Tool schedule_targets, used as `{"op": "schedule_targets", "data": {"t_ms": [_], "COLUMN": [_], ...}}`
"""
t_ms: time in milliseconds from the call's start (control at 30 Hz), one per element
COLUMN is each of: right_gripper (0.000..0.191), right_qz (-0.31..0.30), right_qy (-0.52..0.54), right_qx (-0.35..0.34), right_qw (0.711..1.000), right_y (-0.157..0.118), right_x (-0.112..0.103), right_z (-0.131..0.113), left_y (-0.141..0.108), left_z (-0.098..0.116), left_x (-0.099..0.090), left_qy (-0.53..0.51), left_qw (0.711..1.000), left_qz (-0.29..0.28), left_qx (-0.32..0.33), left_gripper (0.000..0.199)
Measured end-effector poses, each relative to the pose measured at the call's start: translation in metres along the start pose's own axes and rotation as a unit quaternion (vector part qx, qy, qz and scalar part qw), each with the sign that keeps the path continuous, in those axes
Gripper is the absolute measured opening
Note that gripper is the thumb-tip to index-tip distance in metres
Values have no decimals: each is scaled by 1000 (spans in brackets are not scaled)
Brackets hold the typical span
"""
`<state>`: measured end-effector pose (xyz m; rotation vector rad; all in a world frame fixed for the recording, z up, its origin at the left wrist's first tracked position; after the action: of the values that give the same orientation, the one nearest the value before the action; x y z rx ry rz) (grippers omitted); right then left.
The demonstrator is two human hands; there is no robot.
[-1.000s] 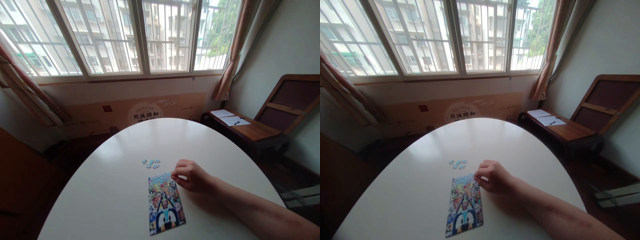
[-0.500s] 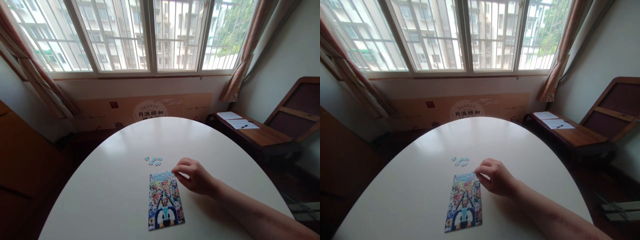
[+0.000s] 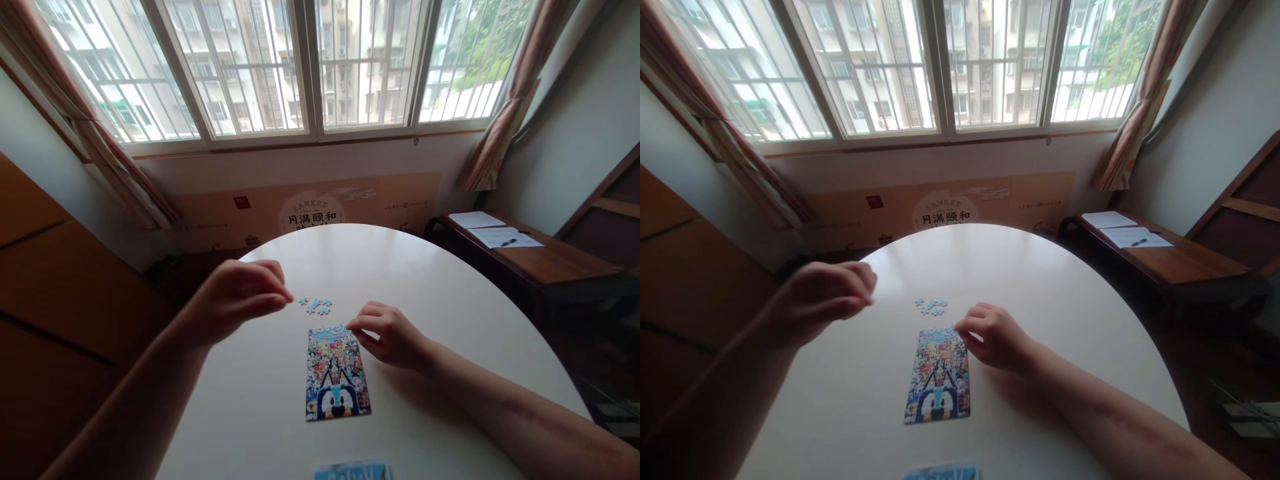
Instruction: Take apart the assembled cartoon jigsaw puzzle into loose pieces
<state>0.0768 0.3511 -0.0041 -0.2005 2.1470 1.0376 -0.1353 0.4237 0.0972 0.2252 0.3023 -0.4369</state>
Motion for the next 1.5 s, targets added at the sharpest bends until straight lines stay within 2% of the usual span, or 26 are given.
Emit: {"op": "schedule_targets", "data": {"t_ms": [100, 200, 267, 333, 400, 533, 633, 700, 767, 833, 900, 1000, 1067, 1233, 1500], "right_gripper": [16, 17, 20, 21, 25, 41, 52, 52, 48, 45, 44, 44, 44, 44, 44], "right_qz": [-4, -14, -25, -40, -65, -146, -207, -231, -241, -239, -237, -238, -235, -224, -232], "right_qy": [2, 8, 17, 29, 30, 6, -2, 2, 8, 9, 4, -6, -11, -14, -24], "right_qx": [-2, -10, -20, -35, -48, -39, -20, -13, -12, -12, -12, -18, -24, -33, -32], "right_qw": [1000, 1000, 999, 998, 996, 988, 978, 973, 970, 971, 972, 971, 972, 974, 972], "right_y": [1, 4, 5, 6, 6, 0, -4, -4, -4, -4, -6, -10, -11, -11, -10], "right_x": [3, 11, 17, 23, 29, 43, 50, 52, 52, 51, 50, 51, 51, 50, 51], "right_z": [0, -1, -2, -4, -6, -3, -3, -4, -7, -8, -6, -4, -4, -6, -9], "left_y": [4, 6, 5, 3, 1, -2, -6, -6, -5, -3, 0, -3, -7, -14, -14], "left_z": [-24, -63, -88, -109, -126, -143, -147, -147, -145, -143, -134, -118, -113, -109, -110], "left_x": [24, 30, 30, 28, 28, 39, 44, 45, 46, 46, 44, 50, 58, 67, 68], "left_qy": [101, 168, 161, 96, -12, -200, -240, -229, -182, -74, 90, 295, 355, 411, 407], "left_qw": [994, 985, 987, 991, 987, 945, 923, 929, 948, 973, 986, 953, 930, 905, 909], "left_qz": [-41, -20, -16, -8, -2, -18, -28, -31, -41, -52, -51, -62, -89, -105, -95], "left_qx": [32, 19, -21, -89, -161, -259, -298, -289, -259, -210, -131, -33, -22, -23, -13], "left_gripper": [28, 29, 33, 40, 47, 56, 58, 52, 43, 42, 40, 31, 26, 20, 16]}}
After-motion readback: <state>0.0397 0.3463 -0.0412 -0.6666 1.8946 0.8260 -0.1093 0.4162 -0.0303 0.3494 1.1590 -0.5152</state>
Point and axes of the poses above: each hand's wrist, its own y-axis towards the middle knuckle, its own x-axis out of the palm, z = x × y, the point moved 8 cm from there along y, towards the middle knuckle, and after that the axes turned 3 degrees about x, right-handed, at the moved point
